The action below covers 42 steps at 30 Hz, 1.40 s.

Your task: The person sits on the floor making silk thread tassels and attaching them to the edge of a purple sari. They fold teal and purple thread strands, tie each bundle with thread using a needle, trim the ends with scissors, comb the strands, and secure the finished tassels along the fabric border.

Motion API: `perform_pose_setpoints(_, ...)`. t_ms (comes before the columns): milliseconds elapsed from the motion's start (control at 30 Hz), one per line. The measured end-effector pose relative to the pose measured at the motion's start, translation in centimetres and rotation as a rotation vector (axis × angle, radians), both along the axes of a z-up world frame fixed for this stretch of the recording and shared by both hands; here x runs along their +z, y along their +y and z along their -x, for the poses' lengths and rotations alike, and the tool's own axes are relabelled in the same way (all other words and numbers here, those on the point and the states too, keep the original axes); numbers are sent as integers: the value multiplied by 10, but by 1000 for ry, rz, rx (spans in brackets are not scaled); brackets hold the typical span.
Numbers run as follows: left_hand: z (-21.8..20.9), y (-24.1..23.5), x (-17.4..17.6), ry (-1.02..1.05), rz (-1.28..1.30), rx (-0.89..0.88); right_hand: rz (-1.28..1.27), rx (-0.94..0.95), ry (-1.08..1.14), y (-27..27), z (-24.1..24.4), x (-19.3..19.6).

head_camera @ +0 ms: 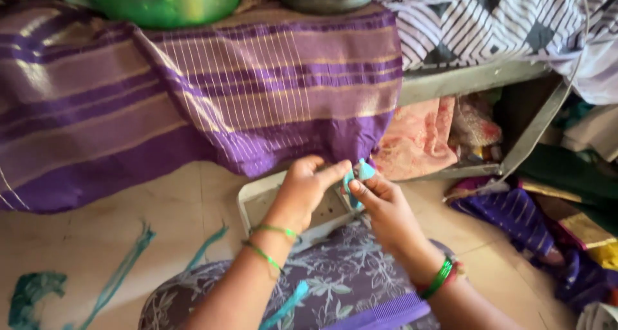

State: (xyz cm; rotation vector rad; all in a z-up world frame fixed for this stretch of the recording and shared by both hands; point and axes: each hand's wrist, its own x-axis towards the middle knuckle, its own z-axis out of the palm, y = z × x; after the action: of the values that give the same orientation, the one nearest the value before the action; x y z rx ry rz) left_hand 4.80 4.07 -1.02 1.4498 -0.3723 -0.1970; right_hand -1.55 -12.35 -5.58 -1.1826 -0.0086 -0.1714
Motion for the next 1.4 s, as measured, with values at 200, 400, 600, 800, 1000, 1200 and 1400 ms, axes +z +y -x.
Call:
perform_pose_setpoints(200,-4,5,0,175,204,-166,727,-99,51,-34,50,-17)
perform_pose_setpoints(400,-11,7,0,118,155,-168,1438,783,-4,-43,110,-78)
perform_pose_setpoints(600,-14,8,8,237,170,-168,1923,622,-863,-51,126,-117)
perform_pose_setpoints(800,-16,17,26,294,19,-178,1569,489,-446,-51,77,20)
perform_pose_setpoints(1000,-20,15,33,248,-140,-229,1983,-359,-1043,-47,48,124)
perform_pose_setpoints(1200,-16,22,48,369,-104,-260,2066,-324,-1340,-38,53,127)
perform_pose_setpoints(1400,-17,8,39,337,-161,-203,2174,-510,-1200,-48,48,116)
